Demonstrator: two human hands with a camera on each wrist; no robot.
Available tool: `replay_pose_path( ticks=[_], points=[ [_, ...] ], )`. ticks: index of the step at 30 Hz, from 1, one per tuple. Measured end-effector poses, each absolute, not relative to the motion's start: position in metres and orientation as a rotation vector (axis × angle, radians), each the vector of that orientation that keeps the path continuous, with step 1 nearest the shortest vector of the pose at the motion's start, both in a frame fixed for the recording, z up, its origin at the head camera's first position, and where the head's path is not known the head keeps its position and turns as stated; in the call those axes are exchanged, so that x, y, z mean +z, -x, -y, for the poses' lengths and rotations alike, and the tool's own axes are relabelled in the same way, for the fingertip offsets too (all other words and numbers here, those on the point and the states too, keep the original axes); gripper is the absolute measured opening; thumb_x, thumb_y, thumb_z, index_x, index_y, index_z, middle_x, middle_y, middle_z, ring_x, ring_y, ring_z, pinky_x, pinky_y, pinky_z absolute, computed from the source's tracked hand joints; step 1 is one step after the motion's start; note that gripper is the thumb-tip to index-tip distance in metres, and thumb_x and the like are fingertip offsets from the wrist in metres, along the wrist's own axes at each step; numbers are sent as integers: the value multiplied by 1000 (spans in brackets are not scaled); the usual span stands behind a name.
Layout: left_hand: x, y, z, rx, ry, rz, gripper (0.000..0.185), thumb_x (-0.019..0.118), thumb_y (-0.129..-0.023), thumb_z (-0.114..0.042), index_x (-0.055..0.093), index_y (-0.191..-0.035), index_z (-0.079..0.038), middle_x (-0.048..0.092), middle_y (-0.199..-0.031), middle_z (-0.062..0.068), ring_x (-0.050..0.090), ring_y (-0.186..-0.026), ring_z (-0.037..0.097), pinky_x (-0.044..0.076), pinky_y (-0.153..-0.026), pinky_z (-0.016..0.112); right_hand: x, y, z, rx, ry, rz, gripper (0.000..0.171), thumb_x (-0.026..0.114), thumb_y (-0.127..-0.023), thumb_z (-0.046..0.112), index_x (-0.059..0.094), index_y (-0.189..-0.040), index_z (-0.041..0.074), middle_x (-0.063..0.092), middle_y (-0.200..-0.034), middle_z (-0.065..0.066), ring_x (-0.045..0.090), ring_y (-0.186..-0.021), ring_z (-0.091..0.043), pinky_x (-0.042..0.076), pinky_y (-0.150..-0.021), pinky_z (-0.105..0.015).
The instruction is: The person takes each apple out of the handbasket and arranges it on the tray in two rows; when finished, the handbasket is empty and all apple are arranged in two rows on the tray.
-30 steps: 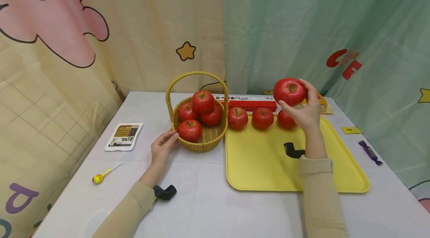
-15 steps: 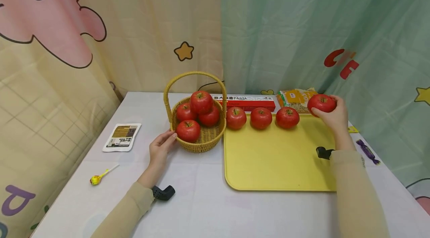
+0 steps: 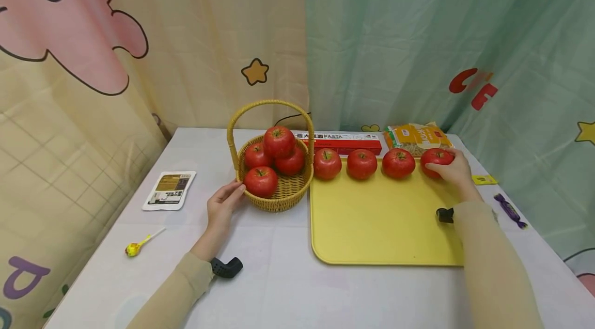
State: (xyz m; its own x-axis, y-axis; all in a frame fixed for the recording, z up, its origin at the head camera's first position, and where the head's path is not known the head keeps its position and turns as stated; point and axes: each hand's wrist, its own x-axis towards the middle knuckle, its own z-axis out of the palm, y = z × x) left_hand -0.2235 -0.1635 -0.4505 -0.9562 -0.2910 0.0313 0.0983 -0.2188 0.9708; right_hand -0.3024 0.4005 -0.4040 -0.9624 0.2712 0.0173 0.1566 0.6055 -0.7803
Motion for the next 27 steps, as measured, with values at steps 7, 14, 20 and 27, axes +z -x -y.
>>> replay_pose_path(
  ticks=[7, 14, 20, 27],
  points=[
    [-450, 224, 165, -2263, -216, 1786, 32, 74, -82, -15, 65, -108, 1, 62, -114, 2, 63, -94, 8, 52, -88, 31, -406, 303, -406, 1324, 347, 2683, 95, 65, -87, 38, 5, -145, -7, 15, -145, -35, 21, -130, -51, 25, -107, -59],
    [-449, 223, 165, -2268, -222, 1785, 37, 73, -83, -14, 62, -112, 7, 61, -116, 5, 63, -94, 8, 52, -89, 32, -372, 296, -391, 1339, 429, 2582, 94, 62, -86, 46, 7, -149, 3, 11, -153, -22, 14, -138, -41, 20, -111, -54],
    [-449, 224, 165, -2265, -224, 1765, 37, 73, -83, -12, 62, -112, 8, 62, -113, 2, 64, -92, 8, 52, -88, 33, -326, 285, -341, 1369, 356, 2326, 74, 59, -90, 41, 21, -147, 13, 27, -150, -9, 26, -137, -24, 27, -113, -37],
    [-449, 223, 164, -2282, -228, 1767, 33, 73, -83, -12, 64, -110, 5, 61, -118, 6, 63, -94, 8, 52, -88, 31, -291, 264, -266, 1558, 94, 1975, 57, 66, -88, 27, 39, -137, 18, 44, -135, -3, 42, -124, -16, 36, -106, -29]
  ],
)
